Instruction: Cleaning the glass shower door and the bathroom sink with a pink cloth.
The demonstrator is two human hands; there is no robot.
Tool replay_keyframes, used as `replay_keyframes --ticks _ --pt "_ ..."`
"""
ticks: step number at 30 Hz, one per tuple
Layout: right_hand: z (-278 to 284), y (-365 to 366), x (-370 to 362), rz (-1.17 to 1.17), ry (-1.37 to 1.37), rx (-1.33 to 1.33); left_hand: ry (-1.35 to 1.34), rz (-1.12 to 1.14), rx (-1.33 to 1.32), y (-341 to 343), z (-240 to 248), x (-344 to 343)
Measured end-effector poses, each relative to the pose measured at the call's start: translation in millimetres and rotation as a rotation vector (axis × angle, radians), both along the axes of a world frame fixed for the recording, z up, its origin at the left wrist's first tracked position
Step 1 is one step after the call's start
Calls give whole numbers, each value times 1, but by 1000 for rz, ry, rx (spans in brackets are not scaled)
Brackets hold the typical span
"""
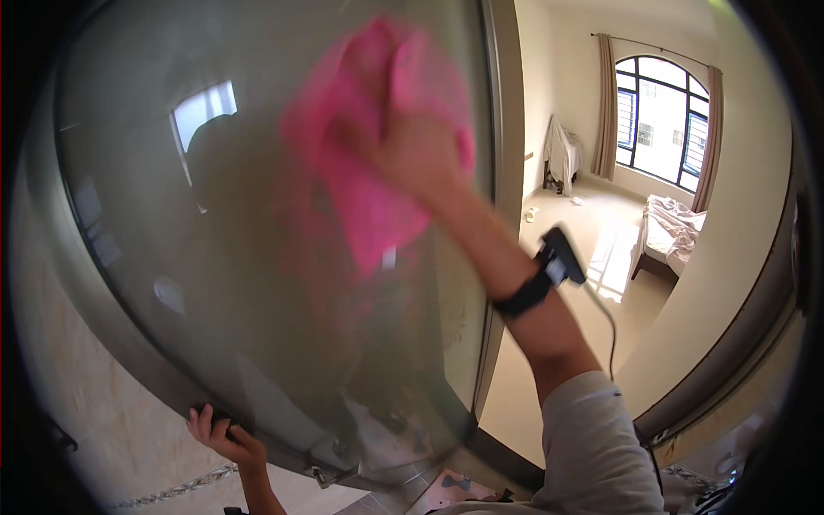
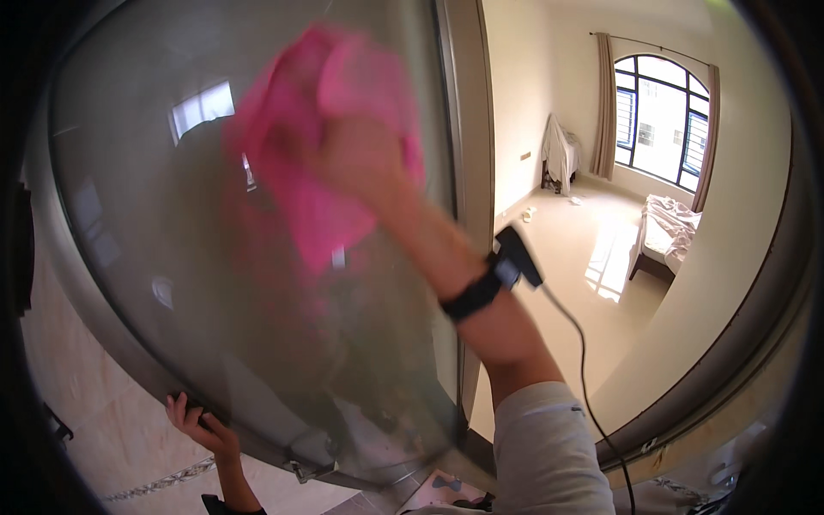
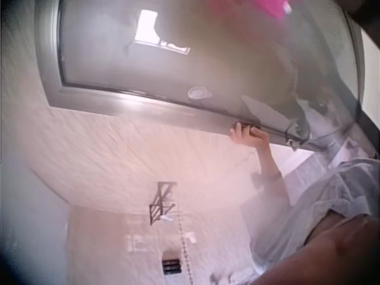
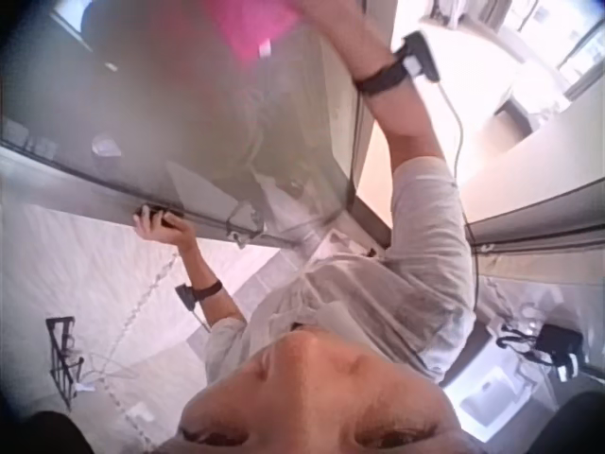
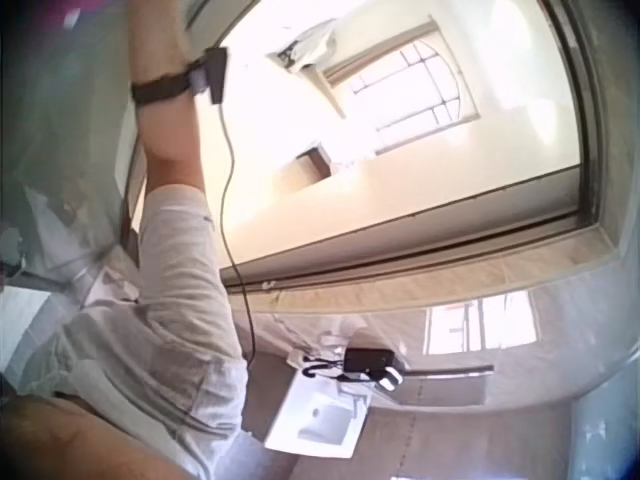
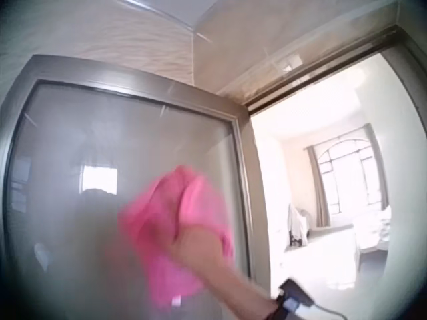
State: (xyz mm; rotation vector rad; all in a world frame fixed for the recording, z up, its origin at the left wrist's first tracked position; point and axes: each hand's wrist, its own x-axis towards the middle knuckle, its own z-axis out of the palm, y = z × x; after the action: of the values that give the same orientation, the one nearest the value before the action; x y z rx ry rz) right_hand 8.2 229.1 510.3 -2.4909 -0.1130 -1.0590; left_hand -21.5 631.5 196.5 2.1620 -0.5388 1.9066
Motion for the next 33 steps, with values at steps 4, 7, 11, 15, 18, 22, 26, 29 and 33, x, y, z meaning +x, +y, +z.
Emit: replay_keyframes --ticks 4,7,11,15,18,22,26,29,33 --pt "29 -94 40 -94 -644 66 -24 39 -14 -4 -2 5" --pt "-62 -129 70 -510 -834 -128 9 25 -57 -5 0 6" --pt "-323 -141 52 -241 -599 413 -4 6 -90 -10 2 13" --pt "-403 -128 31 -192 -336 458 -13 32 -41 -8 5 10" --pt "-307 -132 66 -239 -393 161 -50 68 -2 7 12 1" --pt "-65 -133 56 -339 -280 119 -18 72 -58 5 -6 17" --pt "-81 -143 54 -314 -794 239 -47 51 -133 69 -31 59" --pt "-207 -116 64 -232 -622 320 244 350 -445 314 -104 80" --pt "-512 -157 35 -419 -251 490 -87 95 -86 55 -37 90"
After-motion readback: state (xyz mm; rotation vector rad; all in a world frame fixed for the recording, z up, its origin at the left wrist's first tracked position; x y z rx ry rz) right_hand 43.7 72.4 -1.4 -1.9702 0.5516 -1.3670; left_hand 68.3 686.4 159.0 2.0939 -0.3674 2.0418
